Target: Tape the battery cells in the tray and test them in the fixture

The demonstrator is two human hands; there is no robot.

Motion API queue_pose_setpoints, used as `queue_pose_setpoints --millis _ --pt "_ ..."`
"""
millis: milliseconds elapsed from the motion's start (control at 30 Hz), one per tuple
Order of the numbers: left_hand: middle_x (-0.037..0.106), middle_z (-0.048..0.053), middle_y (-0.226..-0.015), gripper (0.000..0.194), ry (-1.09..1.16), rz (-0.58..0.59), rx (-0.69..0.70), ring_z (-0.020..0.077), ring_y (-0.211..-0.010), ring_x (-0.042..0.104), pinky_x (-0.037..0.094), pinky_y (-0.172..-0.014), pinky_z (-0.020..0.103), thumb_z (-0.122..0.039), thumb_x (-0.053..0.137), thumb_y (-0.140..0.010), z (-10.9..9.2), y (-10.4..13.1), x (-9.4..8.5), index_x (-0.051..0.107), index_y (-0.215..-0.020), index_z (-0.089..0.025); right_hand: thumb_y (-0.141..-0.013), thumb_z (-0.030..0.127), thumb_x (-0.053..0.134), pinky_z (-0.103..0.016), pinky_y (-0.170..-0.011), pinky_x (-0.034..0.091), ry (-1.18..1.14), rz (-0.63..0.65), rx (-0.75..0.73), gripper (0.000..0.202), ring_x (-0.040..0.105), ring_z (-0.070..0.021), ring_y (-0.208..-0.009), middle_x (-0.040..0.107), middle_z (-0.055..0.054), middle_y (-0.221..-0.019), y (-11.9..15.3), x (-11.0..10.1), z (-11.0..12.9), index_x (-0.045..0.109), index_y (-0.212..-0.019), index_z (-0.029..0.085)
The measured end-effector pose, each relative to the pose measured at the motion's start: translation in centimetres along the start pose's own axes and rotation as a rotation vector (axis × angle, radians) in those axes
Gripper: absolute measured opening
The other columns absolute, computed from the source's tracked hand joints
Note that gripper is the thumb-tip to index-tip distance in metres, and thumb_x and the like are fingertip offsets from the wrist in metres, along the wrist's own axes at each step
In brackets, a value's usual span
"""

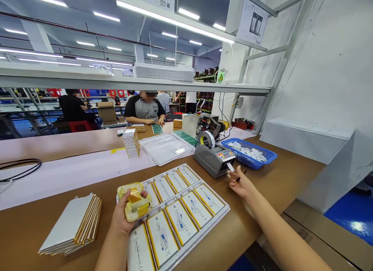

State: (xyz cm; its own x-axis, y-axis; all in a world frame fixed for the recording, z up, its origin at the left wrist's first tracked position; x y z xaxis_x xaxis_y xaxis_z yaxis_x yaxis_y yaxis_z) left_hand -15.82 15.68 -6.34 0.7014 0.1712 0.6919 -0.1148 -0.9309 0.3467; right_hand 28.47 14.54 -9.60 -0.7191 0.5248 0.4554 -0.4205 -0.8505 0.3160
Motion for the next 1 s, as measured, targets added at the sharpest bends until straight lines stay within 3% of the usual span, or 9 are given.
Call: queue_pose_setpoints --millis 200,267,300,367,467,533,633,833,1000 --pt "0.064 0.012 -0.080 0.035 0.012 0.020 -0.018 0.0235 -0.075 0.062 0.049 -0.070 0.046 -0.022 0.054 -0.072 0.2 -0.2 -0.2 0.049 -0.105 -0.010 -0.069 0.037 0.061 -0.018 -0.036 0.022 0.018 -0.336 -0.181 0.031 0.023 -0.0051 -0.039 0.031 0.009 -0.046 0.9 0.3 1.2 0.037 -0.061 0.020" --pt "0.064 0.012 -0.078 0.033 0.025 0.029 -0.037 0.0236 -0.073 0.062 0.049 -0.067 0.045 -0.024 0.053 -0.073 0.5 -0.3 -0.3 0.051 -0.102 -0.010 -0.067 0.037 0.062 -0.019 -0.040 0.025 0.112 -0.333 -0.347 0.028 0.027 -0.0061 -0.043 0.035 0.008 -0.051 2.5 1.6 1.9 0.041 -0.066 0.020" --pt "0.063 0.012 -0.077 0.031 0.034 0.030 -0.049 0.0235 -0.071 0.062 0.049 -0.066 0.045 -0.025 0.053 -0.073 0.7 -0.3 -0.4 0.051 -0.100 -0.010 -0.066 0.039 0.062 -0.020 -0.044 0.029 0.229 -0.241 -0.464 0.027 0.033 -0.0070 -0.047 0.039 0.007 -0.055 3.7 3.4 2.3 0.043 -0.069 0.020" --pt "0.063 0.012 -0.074 0.028 0.055 0.020 -0.052 0.0230 -0.068 0.062 0.049 -0.065 0.044 -0.025 0.051 -0.074 0.9 -0.2 -0.4 0.052 -0.097 -0.009 -0.068 0.042 0.059 -0.023 -0.054 0.036 0.588 0.171 -0.675 0.026 0.042 -0.0104 -0.060 0.047 0.002 -0.068 7.4 9.6 1.5 0.049 -0.072 0.019" --pt "0.063 0.010 -0.071 0.027 0.081 0.006 -0.041 0.0222 -0.066 0.062 0.049 -0.065 0.044 -0.027 0.049 -0.075 1.0 0.0 -0.3 0.053 -0.095 -0.010 -0.075 0.039 0.052 -0.026 -0.067 0.039 1.093 0.987 -0.677 0.020 0.047 -0.0134 -0.074 0.049 -0.002 -0.081 15.4 18.3 -5.4 0.053 -0.073 0.018" --pt "0.063 0.011 -0.072 0.031 0.094 0.030 -0.051 0.0233 -0.067 0.062 0.049 -0.065 0.044 -0.031 0.048 -0.075 1.0 0.3 -0.1 0.054 -0.096 -0.009 -0.076 0.038 0.052 -0.027 -0.070 0.039 1.255 1.271 -0.658 0.020 0.047 -0.0139 -0.077 0.049 -0.003 -0.087 19.6 21.2 -8.9 0.053 -0.079 0.018" --pt "0.063 0.012 -0.077 0.035 0.150 0.075 0.009 0.0230 -0.071 0.062 0.049 -0.067 0.042 -0.033 0.046 -0.076 0.0 0.7 0.1 0.054 -0.100 -0.008 -0.072 0.040 0.056 -0.028 -0.072 0.040 1.400 1.417 -0.676 0.026 0.048 -0.0158 -0.081 0.049 -0.004 -0.092 22.6 24.1 -12.0 0.054 -0.085 0.018" --pt "0.063 0.012 -0.076 0.032 0.166 0.055 0.110 0.0206 -0.070 0.061 0.048 -0.068 0.038 -0.031 0.047 -0.076 -1.7 0.5 -0.9 0.056 -0.097 -0.008 -0.067 0.050 0.058 -0.027 -0.066 0.039 1.512 1.509 -0.727 0.039 0.050 -0.0180 -0.080 0.050 -0.005 -0.093 23.5 26.4 -15.4 0.055 -0.088 0.017" --pt "0.063 0.011 -0.074 0.031 0.204 0.056 0.136 0.0210 -0.072 0.061 0.047 -0.073 0.039 -0.034 0.049 -0.075 -2.1 0.3 -1.4 0.057 -0.090 -0.009 -0.060 0.059 0.059 -0.027 -0.059 0.037 1.623 1.422 -0.766 0.049 0.051 -0.0197 -0.078 0.050 -0.005 -0.093 23.5 26.5 -17.6 0.055 -0.088 0.019"
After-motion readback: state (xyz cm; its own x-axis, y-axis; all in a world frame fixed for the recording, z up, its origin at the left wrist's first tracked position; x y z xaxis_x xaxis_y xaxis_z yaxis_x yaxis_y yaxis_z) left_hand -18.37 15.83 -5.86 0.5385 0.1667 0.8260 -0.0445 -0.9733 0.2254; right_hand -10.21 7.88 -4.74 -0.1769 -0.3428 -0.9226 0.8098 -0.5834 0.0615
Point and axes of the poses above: each hand's wrist, its own y-axis away from the middle knuckle, its own x-axis out of the palm, z = x × y, the point moved 8 cm from there along -y, towards the middle knuckle
